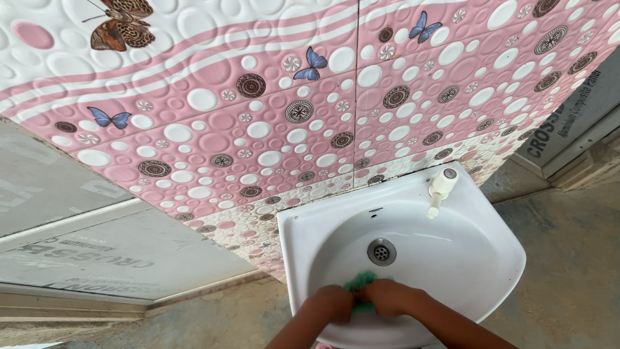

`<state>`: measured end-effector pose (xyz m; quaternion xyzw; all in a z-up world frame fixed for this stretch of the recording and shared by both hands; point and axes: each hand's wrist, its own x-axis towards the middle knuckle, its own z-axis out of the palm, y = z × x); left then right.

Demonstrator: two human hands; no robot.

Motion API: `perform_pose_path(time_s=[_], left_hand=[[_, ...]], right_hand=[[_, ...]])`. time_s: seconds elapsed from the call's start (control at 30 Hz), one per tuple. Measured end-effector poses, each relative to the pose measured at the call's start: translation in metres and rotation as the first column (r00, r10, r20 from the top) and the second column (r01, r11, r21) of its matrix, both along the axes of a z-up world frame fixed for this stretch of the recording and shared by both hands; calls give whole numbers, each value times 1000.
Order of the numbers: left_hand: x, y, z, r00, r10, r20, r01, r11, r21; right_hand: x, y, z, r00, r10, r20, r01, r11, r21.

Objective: The person scrubs a white wall-mounted sink using a green sponge. They wipe the basin, rim, and faucet area repeatedly with both hands.

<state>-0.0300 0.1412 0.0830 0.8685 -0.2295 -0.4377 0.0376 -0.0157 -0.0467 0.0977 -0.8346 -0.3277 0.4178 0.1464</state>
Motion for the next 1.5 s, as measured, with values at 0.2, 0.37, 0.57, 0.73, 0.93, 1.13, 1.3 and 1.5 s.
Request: perform_pose_path(time_s=[0.2,0.37,0.57,0.73,0.93,1.13,1.3,1.5], left_hand=[[-10,4,35,994,26,-103,-42,986,-159],[-11,-10,28,999,14,-31,-17,997,-79],[0,-16,-4,991,115,-72,-115,993,5],[25,-27,-37,988,150,-22,-149,988,40],[45,-41,-71,993,82,82,-90,991,101],[31,-43,-82,976,-6,216,-14,996,89],[-5,-53,-90,921,14,390,5,999,-47],[-11,-72,-72,966,-48,252,77,991,-107]], right_hand=[[0,-19,39,987,3,-159,-1,1000,9],[1,-10,40,993,29,-116,-35,998,-49],[13,-2,11,997,22,-77,-26,999,-46],[24,4,-15,999,-43,-23,39,989,-139],[40,-2,-68,988,-147,41,150,985,-85],[32,-11,-104,984,-103,148,102,995,14],[16,-24,-72,987,-130,94,132,991,-12],[6,-43,-42,991,-129,42,132,989,-69]])
